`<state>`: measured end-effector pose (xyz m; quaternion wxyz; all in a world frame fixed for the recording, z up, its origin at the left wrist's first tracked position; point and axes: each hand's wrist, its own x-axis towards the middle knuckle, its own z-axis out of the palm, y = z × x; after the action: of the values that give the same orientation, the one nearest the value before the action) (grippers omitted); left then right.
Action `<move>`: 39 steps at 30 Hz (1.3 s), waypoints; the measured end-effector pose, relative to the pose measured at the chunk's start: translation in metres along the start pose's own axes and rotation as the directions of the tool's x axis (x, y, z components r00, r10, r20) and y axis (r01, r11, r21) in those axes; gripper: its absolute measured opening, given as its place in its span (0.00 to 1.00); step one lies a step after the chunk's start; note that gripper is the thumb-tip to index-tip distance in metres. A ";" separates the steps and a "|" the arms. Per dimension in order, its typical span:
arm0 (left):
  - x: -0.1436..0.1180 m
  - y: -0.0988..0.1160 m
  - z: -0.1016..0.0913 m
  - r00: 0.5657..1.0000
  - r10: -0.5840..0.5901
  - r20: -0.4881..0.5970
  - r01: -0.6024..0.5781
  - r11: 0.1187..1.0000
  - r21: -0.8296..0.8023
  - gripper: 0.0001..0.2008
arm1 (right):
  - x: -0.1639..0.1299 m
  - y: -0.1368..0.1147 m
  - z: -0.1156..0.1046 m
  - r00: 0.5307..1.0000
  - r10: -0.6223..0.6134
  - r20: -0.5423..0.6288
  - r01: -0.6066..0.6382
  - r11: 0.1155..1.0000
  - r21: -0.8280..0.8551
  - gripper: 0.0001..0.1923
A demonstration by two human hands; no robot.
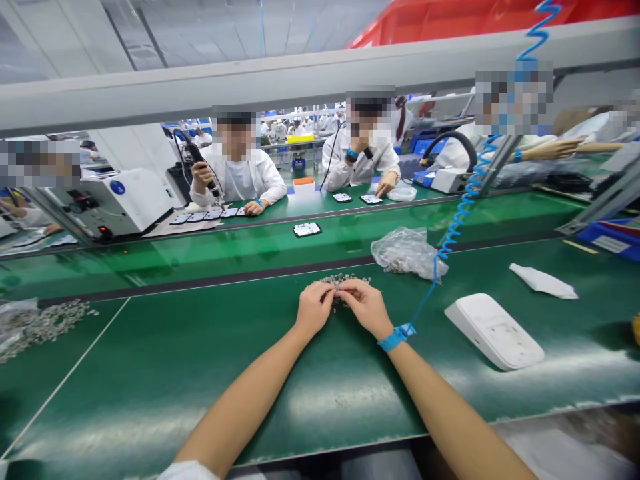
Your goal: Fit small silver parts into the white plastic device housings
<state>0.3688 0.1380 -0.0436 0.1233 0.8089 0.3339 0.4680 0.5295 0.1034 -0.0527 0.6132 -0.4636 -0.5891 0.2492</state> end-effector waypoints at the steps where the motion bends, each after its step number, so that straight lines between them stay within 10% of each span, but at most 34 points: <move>1: 0.000 0.000 0.000 1.000 0.002 -0.003 -0.002 1.000 -0.005 0.08 | 0.000 0.000 0.000 1.000 -0.004 0.001 0.004 1.000 0.004 0.13; 20: -0.002 -0.003 0.005 0.997 -0.057 0.043 0.056 0.998 0.016 0.11 | -0.003 -0.015 -0.004 0.994 -0.074 -0.083 0.058 0.981 -0.185 0.05; 39: 0.003 -0.005 -0.002 0.982 -0.078 0.170 0.098 0.989 -0.112 0.11 | -0.004 -0.018 0.001 0.996 0.039 -0.081 -0.037 0.999 0.028 0.08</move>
<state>0.3664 0.1437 -0.0432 0.2194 0.8204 0.3294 0.4126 0.5231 0.0918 -0.0393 0.6379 -0.4763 -0.5514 0.2493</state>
